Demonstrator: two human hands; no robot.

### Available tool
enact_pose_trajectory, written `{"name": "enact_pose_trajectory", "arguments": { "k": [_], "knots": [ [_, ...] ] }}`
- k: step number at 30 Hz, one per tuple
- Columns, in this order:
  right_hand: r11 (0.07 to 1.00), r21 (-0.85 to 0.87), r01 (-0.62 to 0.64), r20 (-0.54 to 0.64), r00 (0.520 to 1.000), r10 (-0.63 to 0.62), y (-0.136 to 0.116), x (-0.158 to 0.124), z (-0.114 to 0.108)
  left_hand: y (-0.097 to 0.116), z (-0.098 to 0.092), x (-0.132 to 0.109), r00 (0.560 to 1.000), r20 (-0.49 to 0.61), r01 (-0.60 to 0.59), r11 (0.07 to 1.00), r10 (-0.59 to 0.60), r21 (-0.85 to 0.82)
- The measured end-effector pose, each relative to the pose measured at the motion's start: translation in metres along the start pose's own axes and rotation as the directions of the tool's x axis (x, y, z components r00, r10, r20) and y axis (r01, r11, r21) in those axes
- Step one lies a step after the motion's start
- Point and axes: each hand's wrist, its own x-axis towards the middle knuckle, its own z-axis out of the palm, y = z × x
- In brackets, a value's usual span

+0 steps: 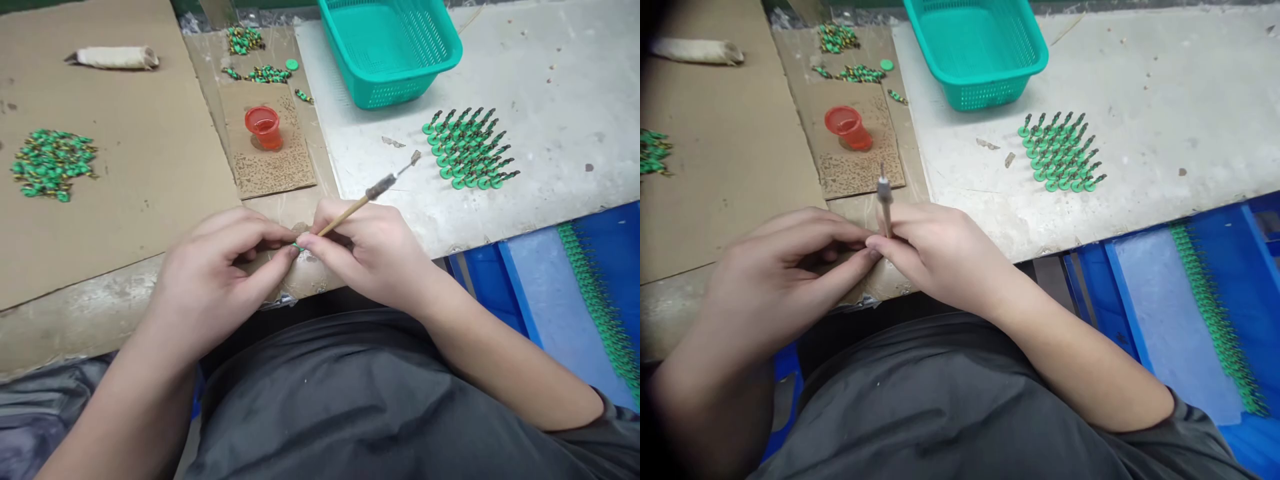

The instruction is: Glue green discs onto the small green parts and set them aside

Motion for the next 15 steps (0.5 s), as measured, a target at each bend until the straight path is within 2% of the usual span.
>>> {"name": "enact_pose_trajectory", "arguments": {
  "k": [2,7,15],
  "knots": [
    [0.999,-0.019,0.04,-0.003,0.999,-0.04,0.0026,-0.0001,0.0023,0.0006,0.0007,0.0003,1.0,-0.004,0.002,1.0,-0.003,-0.012],
    [0.996,-0.07,0.048,0.01,0.999,-0.047,0.0059,-0.0012,0.0046,0.0001,0.0002,0.0003,1.0,-0.007,0.0,1.0,0.0,-0.022],
    [0.999,-0.022,0.036,0.025,0.999,-0.036,0.0022,0.0026,0.0056,0.0015,0.0006,0.0017,1.0,-0.005,0.006,0.999,-0.006,-0.04]
  ]
}}
